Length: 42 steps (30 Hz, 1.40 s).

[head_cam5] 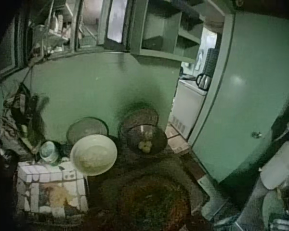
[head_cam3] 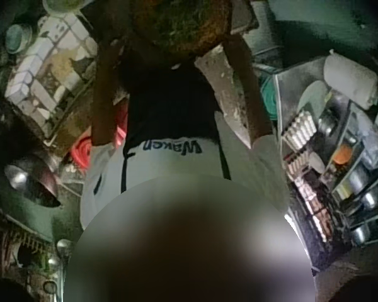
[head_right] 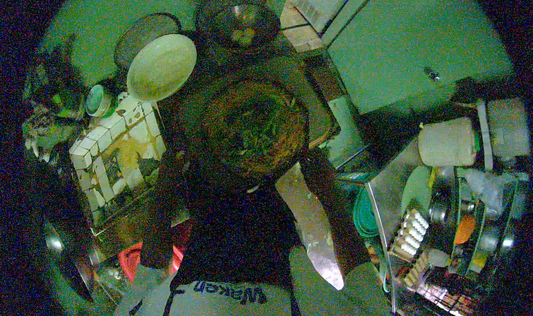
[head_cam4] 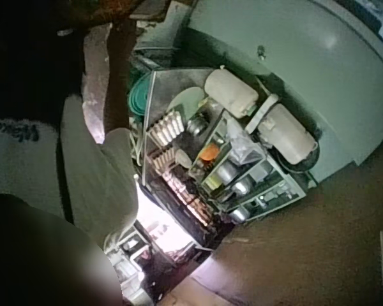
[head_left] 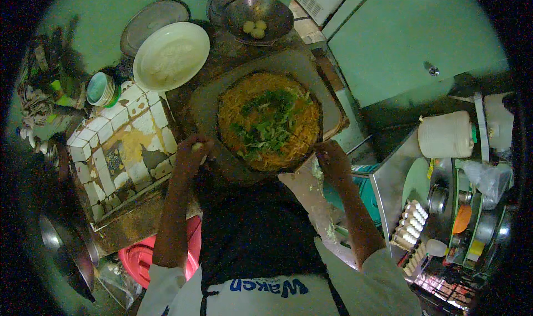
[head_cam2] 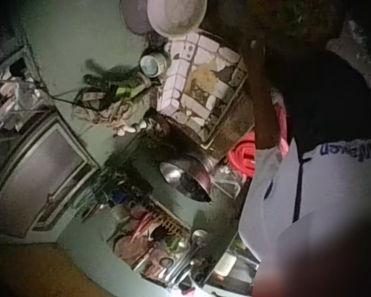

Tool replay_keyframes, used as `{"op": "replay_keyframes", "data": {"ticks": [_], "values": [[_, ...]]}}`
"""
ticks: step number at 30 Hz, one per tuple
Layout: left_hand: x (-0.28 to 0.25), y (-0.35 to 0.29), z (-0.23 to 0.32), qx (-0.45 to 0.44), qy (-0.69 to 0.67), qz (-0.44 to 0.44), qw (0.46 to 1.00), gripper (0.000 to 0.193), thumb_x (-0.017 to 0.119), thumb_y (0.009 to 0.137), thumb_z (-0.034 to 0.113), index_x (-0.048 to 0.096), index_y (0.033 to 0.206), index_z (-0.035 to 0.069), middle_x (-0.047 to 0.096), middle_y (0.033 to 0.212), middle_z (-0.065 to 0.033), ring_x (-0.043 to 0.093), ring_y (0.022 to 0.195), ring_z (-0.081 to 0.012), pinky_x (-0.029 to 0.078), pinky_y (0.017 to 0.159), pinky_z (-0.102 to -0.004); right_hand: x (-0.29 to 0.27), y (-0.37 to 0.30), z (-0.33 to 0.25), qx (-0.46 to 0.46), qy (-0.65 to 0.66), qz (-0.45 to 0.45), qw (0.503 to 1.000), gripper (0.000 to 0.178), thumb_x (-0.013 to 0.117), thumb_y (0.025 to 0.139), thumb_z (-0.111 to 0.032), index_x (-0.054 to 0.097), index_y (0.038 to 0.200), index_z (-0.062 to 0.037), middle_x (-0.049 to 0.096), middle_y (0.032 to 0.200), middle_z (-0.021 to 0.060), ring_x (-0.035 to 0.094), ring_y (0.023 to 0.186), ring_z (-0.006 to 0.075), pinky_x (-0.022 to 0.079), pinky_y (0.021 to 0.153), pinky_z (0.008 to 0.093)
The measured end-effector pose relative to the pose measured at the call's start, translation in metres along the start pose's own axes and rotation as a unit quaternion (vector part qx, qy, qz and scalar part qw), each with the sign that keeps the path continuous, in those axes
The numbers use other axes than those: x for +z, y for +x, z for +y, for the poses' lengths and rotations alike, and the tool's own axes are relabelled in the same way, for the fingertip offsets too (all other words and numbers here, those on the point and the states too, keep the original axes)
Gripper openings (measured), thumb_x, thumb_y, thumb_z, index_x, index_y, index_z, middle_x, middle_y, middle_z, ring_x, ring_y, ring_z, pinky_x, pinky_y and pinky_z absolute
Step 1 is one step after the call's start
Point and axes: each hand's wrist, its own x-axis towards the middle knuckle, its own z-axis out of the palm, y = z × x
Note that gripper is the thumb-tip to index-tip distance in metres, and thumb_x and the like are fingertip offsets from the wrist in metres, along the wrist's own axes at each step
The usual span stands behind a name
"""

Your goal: The person transfers yellow noodles from a large pot to a tray, then blanches chopped green vegetables in boiling water and places them on the noodles. Finally, the person peels and slices hard-boiled eggs, arranging the slices over the vegetables and noodles.

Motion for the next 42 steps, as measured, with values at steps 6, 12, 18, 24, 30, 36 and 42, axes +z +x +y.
{"op": "replay_keyframes", "data": {"ticks": [6,12,18,24,30,36,42], "values": [[0.002,-0.012,0.003,-0.016,0.010,-0.013,1.000,0.024,0.073,0.091,0.028,0.065,0.097,0.006,0.067,0.079,-0.0038,0.062,0.065,-0.0104,0.049,0.051,-0.0260,0.001,0.010,-0.015,0.038,0.053,0.030,0.997,0.019,0.064,0.093,-0.010,0.065,0.112,-0.0069,0.065,0.103,0.0159,0.066,0.091,0.0360,0.055,0.079,0.0421],[0.010,-0.005,0.000,0.032,-0.035,-0.035,0.998,0.027,0.072,0.092,0.030,0.065,0.099,0.005,0.067,0.079,-0.0043,0.062,0.066,-0.0105,0.050,0.053,-0.0265,-0.001,-0.022,-0.045,0.179,0.107,0.025,0.978,0.018,0.062,0.096,-0.013,0.063,0.109,-0.0011,0.067,0.104,0.0213,0.066,0.095,0.0392,0.053,0.084,0.0446],[0.034,0.017,0.024,0.087,0.189,0.011,0.978,0.033,0.074,0.089,0.032,0.068,0.102,0.002,0.068,0.081,-0.0070,0.064,0.069,-0.0142,0.054,0.063,-0.0312,0.000,0.008,-0.054,0.251,0.178,0.008,0.951,0.022,0.062,0.097,-0.017,0.062,0.109,0.0017,0.066,0.104,0.0234,0.065,0.099,0.0399,0.051,0.088,0.0466],[0.064,0.054,0.068,0.146,0.204,-0.008,0.968,0.040,0.074,0.087,0.036,0.067,0.103,0.001,0.070,0.085,-0.0083,0.066,0.081,-0.0191,0.053,0.078,-0.0367,-0.009,0.007,-0.017,0.246,0.099,0.031,0.964,0.020,0.062,0.095,-0.015,0.063,0.110,-0.0012,0.065,0.100,0.0206,0.065,0.095,0.0389,0.052,0.084,0.0466],[0.121,0.129,0.077,0.330,0.484,-0.025,0.810,0.040,0.075,0.084,0.037,0.067,0.105,0.003,0.071,0.091,-0.0129,0.068,0.087,-0.0289,0.054,0.081,-0.0431,0.021,0.062,-0.002,0.160,0.127,0.047,0.978,0.020,0.060,0.095,-0.011,0.061,0.113,-0.0033,0.063,0.101,0.0220,0.063,0.092,0.0412,0.051,0.079,0.0486],[0.081,0.147,0.115,0.189,0.596,0.037,0.779,0.042,0.076,0.082,0.038,0.067,0.107,0.005,0.072,0.097,-0.0170,0.069,0.093,-0.0389,0.054,0.085,-0.0494,0.022,0.075,0.020,0.057,0.158,0.051,0.985,0.024,0.061,0.092,-0.012,0.060,0.115,-0.0057,0.062,0.103,0.0237,0.062,0.093,0.0420,0.051,0.079,0.0502],[0.006,0.097,0.102,0.175,0.451,0.103,0.869,0.044,0.071,0.087,0.035,0.064,0.114,0.001,0.069,0.085,-0.0134,0.069,0.079,-0.0257,0.056,0.078,-0.0405,0.004,0.105,0.032,0.004,0.196,-0.045,0.980,0.032,0.061,0.092,-0.013,0.058,0.122,-0.0067,0.063,0.105,0.0185,0.063,0.093,0.0408,0.052,0.082,0.0503]]}}
